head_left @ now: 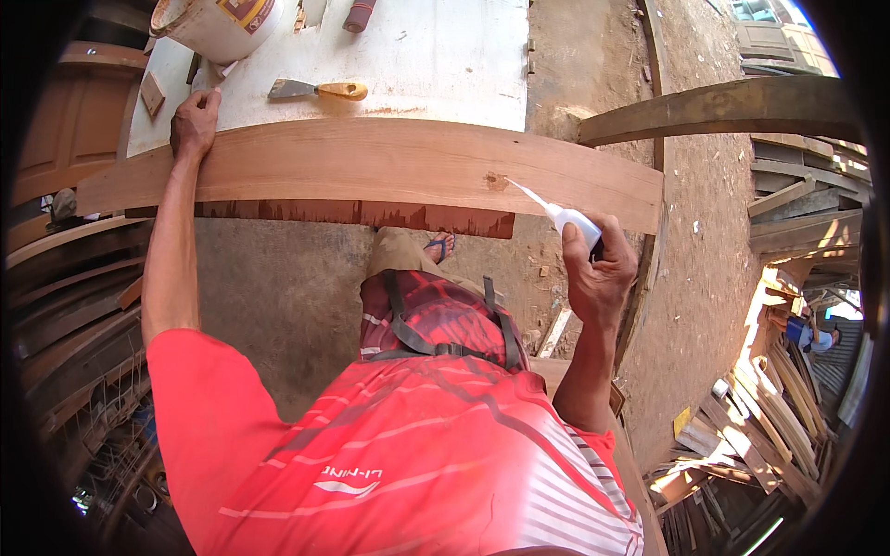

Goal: The person applies a brown paste to gaps in a wooden board using a spatula, applies white glue to the surface, and sands the board with a small block.

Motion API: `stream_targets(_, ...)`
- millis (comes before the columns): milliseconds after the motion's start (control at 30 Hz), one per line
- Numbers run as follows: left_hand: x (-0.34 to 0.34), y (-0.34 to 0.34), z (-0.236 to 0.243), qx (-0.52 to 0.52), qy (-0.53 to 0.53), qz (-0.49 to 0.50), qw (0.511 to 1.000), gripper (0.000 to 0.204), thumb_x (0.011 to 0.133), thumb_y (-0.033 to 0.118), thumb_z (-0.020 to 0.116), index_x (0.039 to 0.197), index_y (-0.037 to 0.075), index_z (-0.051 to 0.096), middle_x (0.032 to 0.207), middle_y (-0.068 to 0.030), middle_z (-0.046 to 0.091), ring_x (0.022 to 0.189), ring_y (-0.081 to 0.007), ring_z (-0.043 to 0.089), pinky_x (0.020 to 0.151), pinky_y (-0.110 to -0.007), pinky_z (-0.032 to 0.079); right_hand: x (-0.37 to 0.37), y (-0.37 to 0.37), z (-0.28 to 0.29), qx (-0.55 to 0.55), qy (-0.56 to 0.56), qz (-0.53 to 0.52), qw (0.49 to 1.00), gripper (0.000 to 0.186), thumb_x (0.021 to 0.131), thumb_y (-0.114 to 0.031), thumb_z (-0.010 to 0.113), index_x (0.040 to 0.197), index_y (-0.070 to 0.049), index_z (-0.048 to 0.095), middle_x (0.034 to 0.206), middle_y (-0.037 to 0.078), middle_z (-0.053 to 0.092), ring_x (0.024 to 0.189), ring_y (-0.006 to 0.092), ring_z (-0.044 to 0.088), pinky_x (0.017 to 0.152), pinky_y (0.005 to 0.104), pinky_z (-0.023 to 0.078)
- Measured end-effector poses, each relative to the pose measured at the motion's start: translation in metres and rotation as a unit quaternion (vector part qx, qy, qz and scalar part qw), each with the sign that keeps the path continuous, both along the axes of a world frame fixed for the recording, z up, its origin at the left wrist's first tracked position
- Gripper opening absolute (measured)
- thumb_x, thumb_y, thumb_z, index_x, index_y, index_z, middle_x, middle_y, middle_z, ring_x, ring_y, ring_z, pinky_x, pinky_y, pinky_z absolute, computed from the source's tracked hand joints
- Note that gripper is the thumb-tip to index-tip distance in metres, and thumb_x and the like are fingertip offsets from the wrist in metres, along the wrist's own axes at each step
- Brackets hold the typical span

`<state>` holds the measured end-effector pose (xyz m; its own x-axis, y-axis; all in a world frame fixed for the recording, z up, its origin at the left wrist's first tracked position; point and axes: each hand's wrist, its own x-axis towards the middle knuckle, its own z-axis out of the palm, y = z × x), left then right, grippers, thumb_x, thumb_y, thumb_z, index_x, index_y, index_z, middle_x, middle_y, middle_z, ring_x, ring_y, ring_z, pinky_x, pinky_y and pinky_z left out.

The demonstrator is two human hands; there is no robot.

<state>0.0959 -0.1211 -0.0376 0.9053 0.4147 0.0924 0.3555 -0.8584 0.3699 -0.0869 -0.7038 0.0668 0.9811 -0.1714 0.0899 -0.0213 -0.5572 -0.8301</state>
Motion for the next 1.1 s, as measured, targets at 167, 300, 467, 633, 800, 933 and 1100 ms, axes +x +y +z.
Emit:
stream_targets(167, 0.002, -0.002, 0.003, -0.004, 0.013, 0.001, 1.0, 0.046, 0.097, 0.052, 0.063, 0.107, 0.009, 0.077, 0.103, -0.011, 0.078, 0.098, -0.0298, 0.073, 0.087, -0.039, 0.053, 0.003, 0.0, 0.004, -0.026, 0.005, 0.005, 1.0, 0.013, 0.094, -0.011, 0.074, 0.102, -0.001, 0.073, 0.077, 0.002, 0.066, 0.066, 0.0069, 0.058, 0.057, 0.0255, 0.046)
stream_targets(300, 0.006, 0.009, -0.008, 0.025, 0.007, 0.0, 1.0, 0.048, 0.097, 0.053, 0.062, 0.108, 0.009, 0.077, 0.101, -0.0109, 0.078, 0.097, -0.0303, 0.073, 0.087, -0.039, 0.053, 0.01, 0.01, 0.005, -0.034, -0.018, 0.022, 0.999, 0.013, 0.094, -0.012, 0.074, 0.102, -0.002, 0.073, 0.075, 0.001, 0.065, 0.064, 0.0062, 0.056, 0.056, 0.0255, 0.044)
stream_targets(467, 0.008, 0.023, -0.016, 0.006, 0.039, -0.006, 0.999, 0.052, 0.095, 0.061, 0.061, 0.11, 0.014, 0.078, 0.106, -0.0078, 0.079, 0.102, -0.0288, 0.072, 0.09, -0.04, 0.053, 0.005, 0.01, -0.006, -0.017, 0.0, 0.012, 1.0, 0.014, 0.093, -0.013, 0.075, 0.1, -0.001, 0.073, 0.074, 0.002, 0.065, 0.064, 0.0064, 0.057, 0.056, 0.0257, 0.045)
stream_targets(633, 0.008, 0.022, -0.016, 0.0, 0.028, -0.005, 1.0, 0.051, 0.094, 0.062, 0.061, 0.111, 0.016, 0.078, 0.106, -0.0076, 0.078, 0.103, -0.0295, 0.072, 0.09, -0.04, 0.053, 0.003, 0.009, -0.004, -0.045, -0.014, 0.016, 0.999, 0.015, 0.093, -0.013, 0.076, 0.102, -0.002, 0.072, 0.075, 0.002, 0.066, 0.065, 0.0074, 0.058, 0.057, 0.0264, 0.046)
stream_targets(800, 0.008, 0.024, -0.014, 0.004, 0.031, -0.013, 0.999, 0.052, 0.094, 0.061, 0.061, 0.111, 0.015, 0.078, 0.106, -0.0081, 0.078, 0.103, -0.0298, 0.072, 0.09, -0.04, 0.053, 0.006, 0.007, 0.001, -0.04, -0.004, 0.019, 0.999, 0.014, 0.093, -0.013, 0.076, 0.102, -0.002, 0.072, 0.077, 0.003, 0.067, 0.066, 0.0077, 0.06, 0.057, 0.0266, 0.047)
stream_targets(933, 0.007, 0.019, -0.01, 0.006, 0.028, -0.016, 0.999, 0.052, 0.095, 0.06, 0.061, 0.111, 0.013, 0.077, 0.104, -0.0084, 0.078, 0.1, -0.0284, 0.071, 0.089, -0.039, 0.052, 0.008, 0.009, 0.0, -0.038, 0.0, 0.025, 0.999, 0.014, 0.093, -0.013, 0.076, 0.102, -0.003, 0.072, 0.078, 0.004, 0.067, 0.066, 0.0079, 0.06, 0.058, 0.0269, 0.048)
stream_targets(1100, 0.007, 0.02, -0.01, -0.009, 0.03, -0.018, 0.999, 0.052, 0.095, 0.06, 0.062, 0.11, 0.012, 0.076, 0.102, -0.0087, 0.077, 0.098, -0.0274, 0.071, 0.088, -0.039, 0.052, 0.009, 0.012, -0.002, -0.051, 0.005, 0.031, 0.998, 0.015, 0.093, -0.014, 0.076, 0.102, -0.003, 0.072, 0.079, 0.005, 0.068, 0.067, 0.0084, 0.061, 0.059, 0.0276, 0.05)
